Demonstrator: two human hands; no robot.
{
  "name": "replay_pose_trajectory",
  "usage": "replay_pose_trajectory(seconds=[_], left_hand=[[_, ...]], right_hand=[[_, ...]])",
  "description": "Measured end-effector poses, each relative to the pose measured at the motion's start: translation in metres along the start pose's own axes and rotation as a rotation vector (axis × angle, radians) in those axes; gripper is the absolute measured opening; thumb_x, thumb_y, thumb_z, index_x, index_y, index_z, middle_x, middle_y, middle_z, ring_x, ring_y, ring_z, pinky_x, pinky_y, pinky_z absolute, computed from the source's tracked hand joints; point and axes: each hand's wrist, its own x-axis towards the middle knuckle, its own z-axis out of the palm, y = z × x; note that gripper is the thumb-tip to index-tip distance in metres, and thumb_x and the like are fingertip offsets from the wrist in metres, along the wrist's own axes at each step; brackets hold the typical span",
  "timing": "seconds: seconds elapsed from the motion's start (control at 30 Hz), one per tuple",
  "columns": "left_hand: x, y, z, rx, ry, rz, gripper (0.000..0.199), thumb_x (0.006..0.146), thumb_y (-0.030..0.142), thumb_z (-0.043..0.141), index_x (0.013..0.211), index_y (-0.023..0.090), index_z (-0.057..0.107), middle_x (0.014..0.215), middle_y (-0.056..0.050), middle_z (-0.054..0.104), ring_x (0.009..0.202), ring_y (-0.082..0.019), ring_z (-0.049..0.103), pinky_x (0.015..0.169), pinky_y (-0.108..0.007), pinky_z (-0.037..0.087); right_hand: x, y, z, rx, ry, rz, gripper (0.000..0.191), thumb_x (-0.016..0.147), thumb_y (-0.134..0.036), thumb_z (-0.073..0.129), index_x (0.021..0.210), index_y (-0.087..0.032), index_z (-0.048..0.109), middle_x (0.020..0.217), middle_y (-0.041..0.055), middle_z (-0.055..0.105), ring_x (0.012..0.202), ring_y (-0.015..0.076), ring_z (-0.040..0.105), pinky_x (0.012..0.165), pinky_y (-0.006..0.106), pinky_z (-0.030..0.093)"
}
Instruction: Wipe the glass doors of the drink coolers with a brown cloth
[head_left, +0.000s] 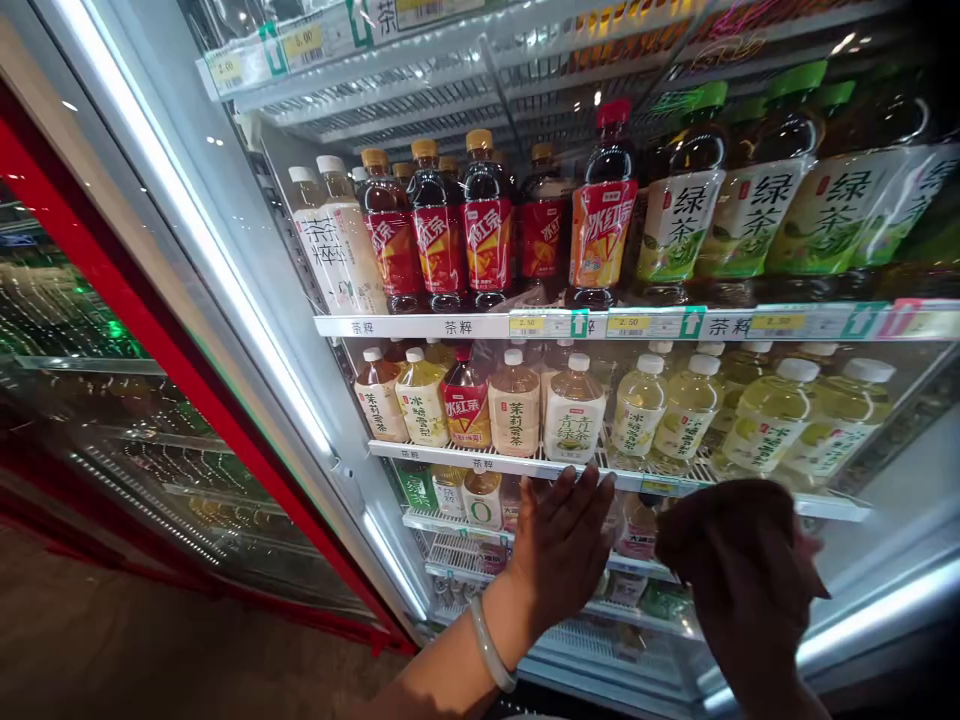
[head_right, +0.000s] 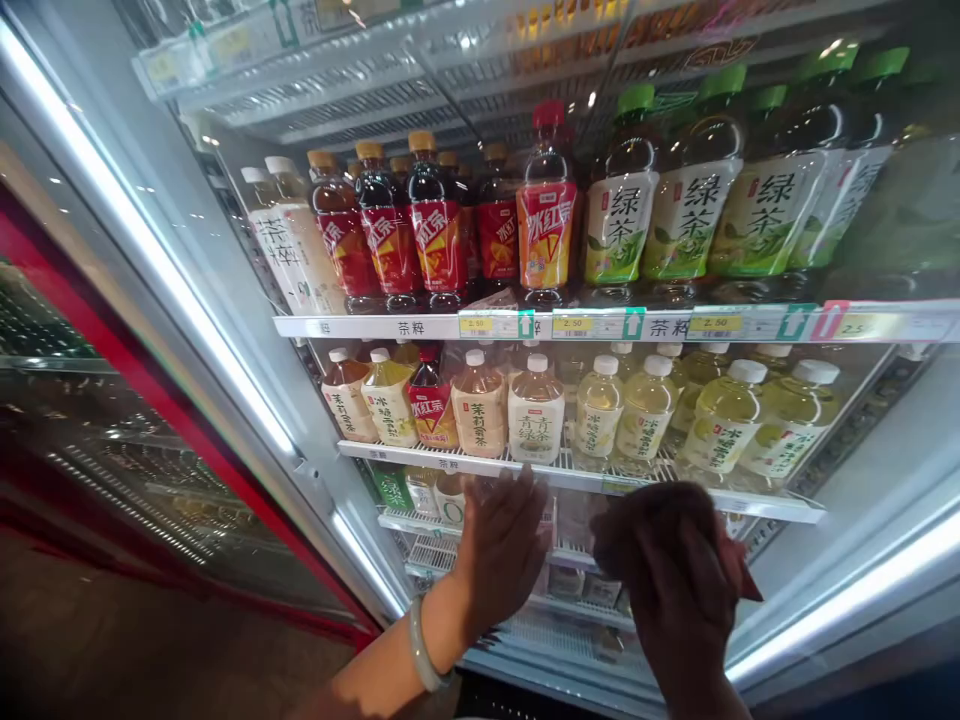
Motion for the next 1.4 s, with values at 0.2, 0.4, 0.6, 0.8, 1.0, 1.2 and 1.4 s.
replay_pose_trajectory(seconds=[0.2, 0.4, 0.6, 0.8, 1.0, 1.2, 1.4], left_hand=[[-0.012, -0.028, -0.009, 0.024, 0.029, -0.037, 0.061, 0.099, 0.017, 0.050, 0.159, 0.010, 0.046, 0.156, -0.014, 0.061, 0.166, -0.025, 0.019, 0.137, -0.057, -0.001], [-0.024, -0.051, -0.020, 0.049, 0.013, -0.008, 0.055, 0.094, 0.016, 0.055, 0.149, 0.011, 0.058, 0.154, -0.012, 0.062, 0.167, -0.023, 0.016, 0.138, -0.048, 0.007], [-0.033, -0.065, -0.029, 0.031, 0.024, -0.031, 0.062, 0.095, 0.012, 0.052, 0.156, 0.007, 0.049, 0.156, -0.016, 0.060, 0.166, -0.028, 0.018, 0.137, -0.059, 0.003], [-0.042, -0.089, -0.040, 0.005, 0.017, -0.005, 0.067, 0.096, 0.010, 0.047, 0.162, 0.006, 0.039, 0.156, -0.015, 0.060, 0.166, -0.025, 0.018, 0.138, -0.053, 0.004], [-0.047, -0.104, -0.050, -0.017, 0.021, -0.042, 0.074, 0.097, 0.009, 0.049, 0.167, 0.011, 0.027, 0.171, -0.013, 0.036, 0.166, -0.026, 0.016, 0.138, -0.050, 0.004], [-0.057, -0.131, -0.063, -0.045, 0.018, -0.054, 0.075, 0.098, 0.009, 0.048, 0.169, 0.013, 0.024, 0.174, -0.009, 0.022, 0.166, -0.023, 0.013, 0.138, -0.044, 0.004], [-0.068, -0.156, -0.075, -0.068, 0.041, -0.074, 0.079, 0.094, 0.003, 0.049, 0.168, 0.015, 0.025, 0.175, -0.008, 0.019, 0.166, -0.023, 0.011, 0.138, -0.046, 0.004]], right_hand=[[0.005, -0.068, 0.044, -0.035, -0.023, -0.161, 0.077, 0.086, -0.014, 0.078, 0.156, -0.035, 0.053, 0.160, 0.0075, 0.055, 0.147, 0.0390, 0.053, 0.128, 0.060, 0.038], [-0.029, -0.047, 0.035, 0.023, -0.107, -0.156, 0.073, 0.085, -0.013, 0.077, 0.150, -0.043, 0.058, 0.129, 0.0040, 0.075, 0.119, 0.0343, 0.073, 0.121, 0.050, 0.050], [0.011, -0.102, 0.062, -0.005, -0.012, -0.094, 0.075, 0.084, -0.017, 0.082, 0.152, -0.034, 0.058, 0.150, 0.0118, 0.060, 0.145, 0.0410, 0.053, 0.125, 0.065, 0.038], [-0.023, -0.118, 0.067, 0.093, -0.201, -0.194, 0.041, 0.087, -0.010, 0.077, 0.124, -0.028, 0.074, 0.119, 0.0026, 0.072, 0.131, 0.0242, 0.063, 0.130, 0.048, 0.036], [0.013, -0.141, 0.079, 0.060, -0.055, -0.052, 0.058, 0.090, -0.015, 0.074, 0.145, -0.031, 0.063, 0.142, 0.0091, 0.064, 0.144, 0.0321, 0.054, 0.126, 0.056, 0.039], [-0.015, -0.171, 0.102, -0.033, -0.187, -0.317, 0.038, 0.087, -0.009, 0.073, 0.119, -0.030, 0.077, 0.110, 0.0006, 0.077, 0.125, 0.0239, 0.066, 0.129, 0.046, 0.038], [-0.004, -0.162, 0.094, -0.018, -0.139, -0.113, 0.048, 0.090, -0.010, 0.071, 0.135, -0.028, 0.069, 0.126, 0.0070, 0.070, 0.133, 0.0286, 0.062, 0.117, 0.052, 0.049]])
